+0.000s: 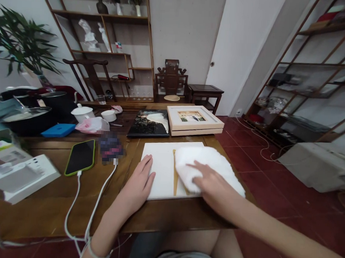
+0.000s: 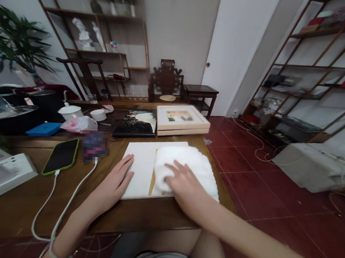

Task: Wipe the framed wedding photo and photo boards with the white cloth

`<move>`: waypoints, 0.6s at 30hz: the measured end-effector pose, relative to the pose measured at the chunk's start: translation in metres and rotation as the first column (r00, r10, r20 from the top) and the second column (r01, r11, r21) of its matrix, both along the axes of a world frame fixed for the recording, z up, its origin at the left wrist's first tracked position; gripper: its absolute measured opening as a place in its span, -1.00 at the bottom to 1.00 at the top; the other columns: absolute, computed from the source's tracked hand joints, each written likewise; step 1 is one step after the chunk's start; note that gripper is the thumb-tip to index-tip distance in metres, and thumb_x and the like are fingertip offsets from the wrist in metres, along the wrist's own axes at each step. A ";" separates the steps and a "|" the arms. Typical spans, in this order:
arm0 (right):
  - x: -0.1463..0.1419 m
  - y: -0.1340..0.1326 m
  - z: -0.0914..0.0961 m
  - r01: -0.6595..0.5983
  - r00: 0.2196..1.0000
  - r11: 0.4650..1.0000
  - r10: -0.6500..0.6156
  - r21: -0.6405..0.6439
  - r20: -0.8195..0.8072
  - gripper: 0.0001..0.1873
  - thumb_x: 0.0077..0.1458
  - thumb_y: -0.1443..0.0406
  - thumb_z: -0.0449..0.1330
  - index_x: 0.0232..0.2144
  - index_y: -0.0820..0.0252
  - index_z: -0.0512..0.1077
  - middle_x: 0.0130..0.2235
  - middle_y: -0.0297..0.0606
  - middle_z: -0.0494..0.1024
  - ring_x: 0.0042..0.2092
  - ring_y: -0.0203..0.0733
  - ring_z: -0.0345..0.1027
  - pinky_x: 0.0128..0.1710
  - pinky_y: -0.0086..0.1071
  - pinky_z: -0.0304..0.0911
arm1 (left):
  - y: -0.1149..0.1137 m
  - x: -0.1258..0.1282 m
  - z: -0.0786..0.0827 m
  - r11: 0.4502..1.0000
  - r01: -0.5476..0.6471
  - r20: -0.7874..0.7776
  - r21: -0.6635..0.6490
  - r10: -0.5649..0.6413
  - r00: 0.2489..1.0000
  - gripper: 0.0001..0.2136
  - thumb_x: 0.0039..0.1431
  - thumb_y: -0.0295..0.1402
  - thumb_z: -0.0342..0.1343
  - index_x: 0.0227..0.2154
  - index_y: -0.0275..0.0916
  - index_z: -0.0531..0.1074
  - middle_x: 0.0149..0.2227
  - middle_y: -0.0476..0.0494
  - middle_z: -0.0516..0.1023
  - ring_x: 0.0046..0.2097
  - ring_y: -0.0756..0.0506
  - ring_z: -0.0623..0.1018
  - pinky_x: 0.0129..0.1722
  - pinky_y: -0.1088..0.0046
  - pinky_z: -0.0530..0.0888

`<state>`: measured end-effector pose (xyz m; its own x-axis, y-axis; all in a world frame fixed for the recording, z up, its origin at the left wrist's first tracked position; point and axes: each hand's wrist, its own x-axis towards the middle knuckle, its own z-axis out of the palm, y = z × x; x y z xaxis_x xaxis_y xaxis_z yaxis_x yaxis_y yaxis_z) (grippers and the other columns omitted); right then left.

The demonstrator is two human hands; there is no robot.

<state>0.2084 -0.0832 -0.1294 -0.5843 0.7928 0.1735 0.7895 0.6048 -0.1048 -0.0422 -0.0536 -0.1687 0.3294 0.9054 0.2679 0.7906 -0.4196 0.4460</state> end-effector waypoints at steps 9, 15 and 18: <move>-0.032 0.082 0.025 0.041 0.996 0.999 -0.040 -0.008 0.079 -0.66 -0.19 0.60 -0.06 -0.37 0.26 0.35 -0.29 -0.12 0.44 -0.24 -0.13 0.28 -0.33 -0.36 0.08 | -0.001 0.002 0.003 0.999 -0.026 -0.007 -0.043 0.025 1.000 -0.54 0.28 -0.27 -0.25 0.17 -0.39 0.10 0.26 -0.34 0.07 0.28 -0.17 0.06 0.25 0.18 0.05; -0.063 0.073 0.028 -0.011 0.989 1.000 0.011 0.001 0.147 -0.60 -0.10 0.66 -0.08 -0.29 0.29 0.39 -0.18 -0.04 0.44 -0.12 -0.03 0.28 -0.21 -0.23 0.16 | -0.001 0.001 0.002 1.000 -0.010 -0.003 -0.022 0.010 1.000 -0.55 0.28 -0.27 -0.25 0.17 -0.36 0.09 0.26 -0.35 0.08 0.28 -0.19 0.08 0.23 0.11 0.08; -0.061 0.042 0.029 -0.050 0.978 0.999 0.053 -0.017 0.203 -0.62 -0.03 0.63 -0.04 -0.23 0.30 0.42 -0.05 0.04 0.41 0.05 0.12 0.18 -0.08 -0.04 0.16 | 0.000 0.000 0.001 1.000 0.002 0.013 0.003 -0.002 1.000 -0.56 0.28 -0.26 -0.23 0.18 -0.31 0.09 0.26 -0.32 0.10 0.27 -0.20 0.09 0.22 0.11 0.10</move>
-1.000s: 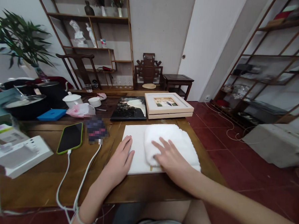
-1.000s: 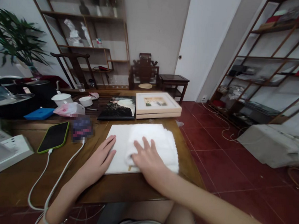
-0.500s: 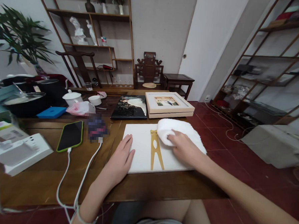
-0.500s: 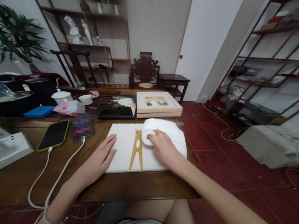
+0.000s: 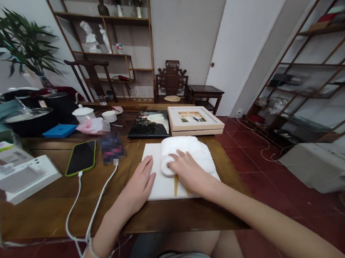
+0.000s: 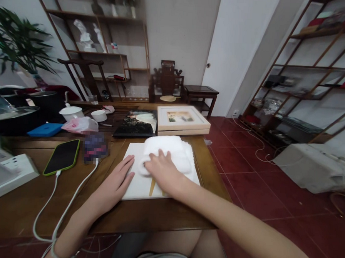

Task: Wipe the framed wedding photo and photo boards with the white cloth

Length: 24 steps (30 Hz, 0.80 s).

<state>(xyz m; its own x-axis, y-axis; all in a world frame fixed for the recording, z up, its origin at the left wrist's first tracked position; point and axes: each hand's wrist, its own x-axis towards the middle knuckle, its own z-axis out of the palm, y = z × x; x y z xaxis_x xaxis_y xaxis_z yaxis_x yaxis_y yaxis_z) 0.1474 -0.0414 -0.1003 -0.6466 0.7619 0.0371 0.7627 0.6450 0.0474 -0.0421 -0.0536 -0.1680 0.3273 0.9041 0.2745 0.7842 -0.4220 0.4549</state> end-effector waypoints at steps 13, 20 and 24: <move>-0.006 -0.061 -0.012 -0.016 1.000 1.000 0.016 0.003 -0.004 -0.75 0.08 0.47 0.06 -0.27 0.19 0.50 0.08 -0.02 0.35 0.14 0.27 0.10 -0.03 0.20 0.14 | 0.002 -0.002 -0.005 1.000 0.005 0.030 0.004 -0.005 1.000 -0.56 0.29 -0.28 -0.27 0.18 -0.30 0.09 0.26 -0.29 0.08 0.28 -0.17 0.09 0.24 0.14 0.08; -0.011 0.033 0.002 0.000 0.999 0.998 -0.003 0.058 0.041 -0.62 0.03 0.61 -0.08 -0.19 0.31 0.40 -0.13 -0.01 0.46 -0.05 0.04 0.27 -0.16 -0.07 0.26 | -0.001 -0.001 0.000 1.000 0.012 0.027 -0.006 -0.012 1.000 -0.56 0.29 -0.29 -0.25 0.19 -0.29 0.09 0.27 -0.28 0.08 0.28 -0.17 0.08 0.24 0.15 0.08; -0.015 0.020 -0.001 -0.018 0.997 0.996 0.012 0.084 0.073 -0.66 0.10 0.56 -0.07 -0.20 0.30 0.43 -0.09 0.03 0.44 0.00 0.11 0.24 -0.12 0.04 0.22 | 0.001 -0.003 -0.002 1.000 0.016 0.030 -0.004 -0.016 0.999 -0.56 0.28 -0.30 -0.25 0.20 -0.30 0.08 0.26 -0.29 0.09 0.28 -0.18 0.09 0.24 0.13 0.08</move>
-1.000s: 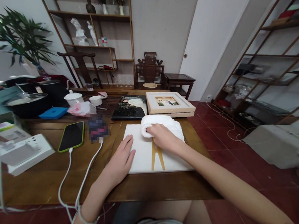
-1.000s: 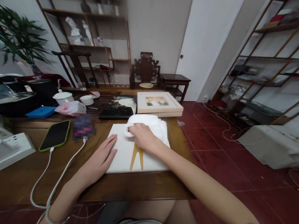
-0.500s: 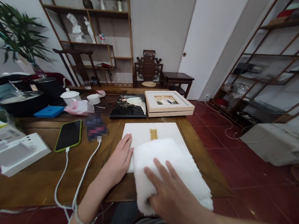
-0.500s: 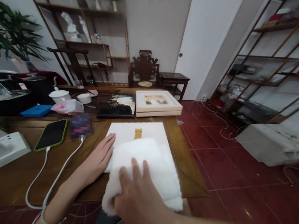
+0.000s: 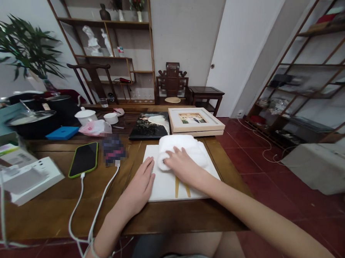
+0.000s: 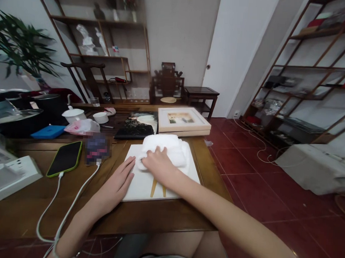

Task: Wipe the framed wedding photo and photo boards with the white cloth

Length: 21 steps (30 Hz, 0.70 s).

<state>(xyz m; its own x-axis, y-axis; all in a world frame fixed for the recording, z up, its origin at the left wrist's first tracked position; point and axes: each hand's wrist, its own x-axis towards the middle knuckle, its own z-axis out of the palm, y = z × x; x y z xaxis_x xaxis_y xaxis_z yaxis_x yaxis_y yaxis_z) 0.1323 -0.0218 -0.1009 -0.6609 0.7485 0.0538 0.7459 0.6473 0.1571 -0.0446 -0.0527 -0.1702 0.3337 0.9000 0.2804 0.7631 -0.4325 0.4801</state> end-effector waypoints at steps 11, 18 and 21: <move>0.012 -0.109 -0.030 -0.172 0.974 0.985 0.173 0.022 -0.145 -0.78 0.12 0.32 0.10 -0.45 0.15 0.54 0.06 -0.04 0.37 0.09 0.35 0.16 -0.04 0.27 0.10 | 0.001 -0.003 0.000 0.999 0.032 -0.043 -0.022 -0.033 0.999 -0.54 0.26 -0.37 -0.33 0.19 -0.42 0.05 0.27 -0.38 0.04 0.29 -0.18 0.05 0.24 0.14 0.06; 0.010 -0.036 0.003 -0.053 0.998 0.997 0.051 -0.054 -0.040 -0.68 0.06 0.57 0.00 -0.21 0.27 0.44 -0.04 -0.01 0.43 0.08 0.14 0.16 -0.03 0.02 0.18 | -0.001 0.003 0.004 0.999 -0.001 0.032 -0.050 0.002 0.999 -0.56 0.28 -0.30 -0.27 0.18 -0.35 0.09 0.27 -0.31 0.07 0.29 -0.15 0.06 0.25 0.17 0.05; 0.004 -0.008 0.006 -0.027 0.999 0.999 0.026 -0.036 -0.022 -0.67 0.08 0.58 -0.05 -0.21 0.30 0.42 -0.13 -0.02 0.46 -0.02 0.06 0.25 -0.13 -0.05 0.23 | 0.000 0.002 0.004 0.998 -0.015 0.057 -0.056 0.018 0.998 -0.56 0.28 -0.30 -0.28 0.16 -0.38 0.13 0.26 -0.33 0.10 0.28 -0.14 0.08 0.25 0.18 0.03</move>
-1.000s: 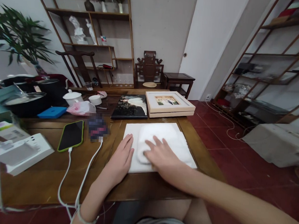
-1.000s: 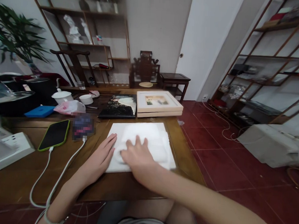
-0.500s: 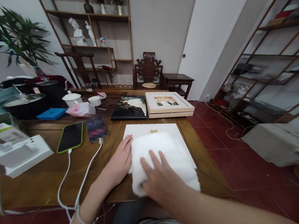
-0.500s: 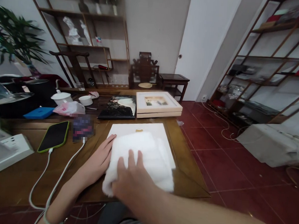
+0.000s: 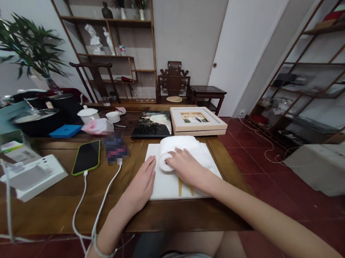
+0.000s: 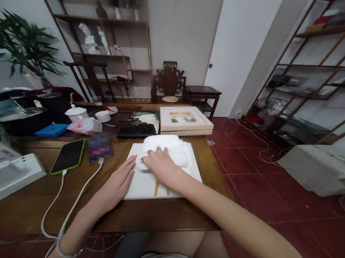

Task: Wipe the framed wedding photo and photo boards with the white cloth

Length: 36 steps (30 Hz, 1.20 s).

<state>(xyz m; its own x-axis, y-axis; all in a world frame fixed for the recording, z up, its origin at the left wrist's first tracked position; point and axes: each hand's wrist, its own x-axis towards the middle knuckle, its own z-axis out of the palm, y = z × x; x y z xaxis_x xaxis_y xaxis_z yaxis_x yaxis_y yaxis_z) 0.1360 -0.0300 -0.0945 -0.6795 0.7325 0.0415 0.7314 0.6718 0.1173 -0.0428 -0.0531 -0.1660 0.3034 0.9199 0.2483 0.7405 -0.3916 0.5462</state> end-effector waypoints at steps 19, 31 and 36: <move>0.027 -0.022 0.002 0.038 0.993 0.997 -0.046 -0.066 -0.113 -0.68 -0.06 0.59 -0.02 -0.30 0.25 0.39 -0.23 -0.09 0.46 -0.19 -0.08 0.31 -0.27 -0.31 0.16 | 0.002 0.000 -0.004 0.998 0.024 -0.050 0.057 -0.021 0.999 -0.58 0.27 -0.33 -0.26 0.14 -0.34 0.13 0.25 -0.31 0.12 0.28 -0.14 0.09 0.25 0.14 0.06; -0.031 0.048 0.015 -0.118 0.990 0.988 0.110 -0.097 -0.087 -0.79 -0.01 0.51 0.04 -0.34 0.23 0.41 -0.22 -0.14 0.49 -0.22 -0.12 0.33 -0.42 -0.38 -0.02 | 0.003 0.000 -0.001 0.998 0.012 -0.076 0.064 -0.007 0.997 -0.57 0.26 -0.33 -0.25 0.14 -0.38 0.14 0.23 -0.36 0.15 0.26 -0.19 0.14 0.23 0.12 0.09; 0.021 0.046 0.008 0.030 0.997 0.997 -0.036 -0.076 -0.070 -0.70 -0.09 0.59 -0.01 -0.33 0.27 0.39 -0.22 -0.08 0.46 -0.22 -0.10 0.32 -0.38 -0.38 0.01 | 0.003 -0.001 -0.003 0.999 0.015 -0.066 0.042 -0.013 0.998 -0.57 0.26 -0.33 -0.25 0.14 -0.38 0.14 0.25 -0.34 0.12 0.27 -0.16 0.10 0.24 0.15 0.07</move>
<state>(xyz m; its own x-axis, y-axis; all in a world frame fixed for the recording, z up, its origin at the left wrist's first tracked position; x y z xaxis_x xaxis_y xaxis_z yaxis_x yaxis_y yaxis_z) 0.1570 0.0160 -0.0863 -0.6523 0.7572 0.0328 0.7579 0.6522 0.0142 -0.0435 -0.0499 -0.1688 0.3330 0.9047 0.2659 0.7684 -0.4238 0.4795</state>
